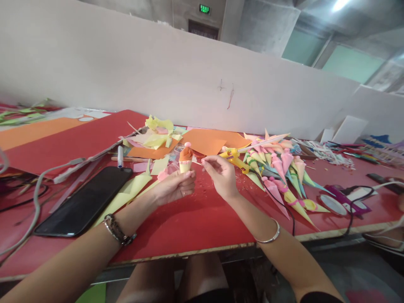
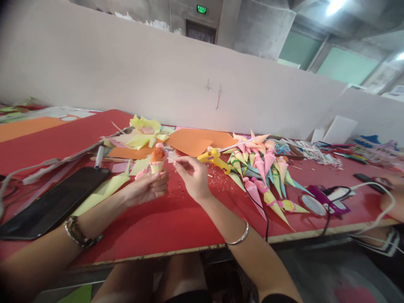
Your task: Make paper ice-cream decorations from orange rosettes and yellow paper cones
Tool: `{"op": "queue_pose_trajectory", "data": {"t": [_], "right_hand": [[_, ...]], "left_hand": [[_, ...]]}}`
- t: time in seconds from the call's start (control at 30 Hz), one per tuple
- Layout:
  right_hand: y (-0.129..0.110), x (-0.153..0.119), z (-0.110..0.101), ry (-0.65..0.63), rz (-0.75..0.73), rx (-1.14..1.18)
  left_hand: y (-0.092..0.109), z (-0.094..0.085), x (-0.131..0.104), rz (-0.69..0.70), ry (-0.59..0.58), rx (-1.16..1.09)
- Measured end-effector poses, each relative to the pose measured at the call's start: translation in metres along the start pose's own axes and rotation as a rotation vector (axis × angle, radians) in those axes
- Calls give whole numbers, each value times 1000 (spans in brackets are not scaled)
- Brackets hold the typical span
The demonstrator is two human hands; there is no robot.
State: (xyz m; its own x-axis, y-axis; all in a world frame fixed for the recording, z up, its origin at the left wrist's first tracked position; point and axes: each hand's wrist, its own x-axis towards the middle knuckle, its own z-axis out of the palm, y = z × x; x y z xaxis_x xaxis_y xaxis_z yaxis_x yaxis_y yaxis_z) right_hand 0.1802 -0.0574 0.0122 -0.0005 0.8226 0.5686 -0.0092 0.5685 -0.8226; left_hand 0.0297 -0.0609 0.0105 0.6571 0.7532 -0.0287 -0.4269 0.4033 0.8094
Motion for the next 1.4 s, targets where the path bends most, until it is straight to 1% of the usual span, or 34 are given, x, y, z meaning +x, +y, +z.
{"op": "queue_pose_trajectory", "data": {"t": [0.07,0.17,0.37,0.57,0.7,0.87,1.0,1.1,1.27,1.4], "right_hand": [[-2,0,1,8,8,10],[-5,0,1,15,9,11],[-7,0,-2,-50,10,49],[-3,0,-1,-61,32,23],[-2,0,1,-77,68,69],[-4,1,-1,-41,106,103],[-3,3,-3,4,93,67],[-1,3,-2,-6,90,61],[-3,1,0,-42,102,141],[-5,1,-2,-17,102,73]], "left_hand": [[1,2,-1,-16,-15,11],[1,2,-2,-17,-6,14],[1,0,-2,-9,-19,-1],[2,1,-2,3,25,0],[1,0,-3,-8,-5,-2],[-1,-3,-3,-29,-25,2],[-1,-3,-3,-36,-34,-10],[-1,-2,-4,-35,-36,-3],[-1,-1,-5,-31,-50,8],[-1,0,-5,-26,-65,19]]}}
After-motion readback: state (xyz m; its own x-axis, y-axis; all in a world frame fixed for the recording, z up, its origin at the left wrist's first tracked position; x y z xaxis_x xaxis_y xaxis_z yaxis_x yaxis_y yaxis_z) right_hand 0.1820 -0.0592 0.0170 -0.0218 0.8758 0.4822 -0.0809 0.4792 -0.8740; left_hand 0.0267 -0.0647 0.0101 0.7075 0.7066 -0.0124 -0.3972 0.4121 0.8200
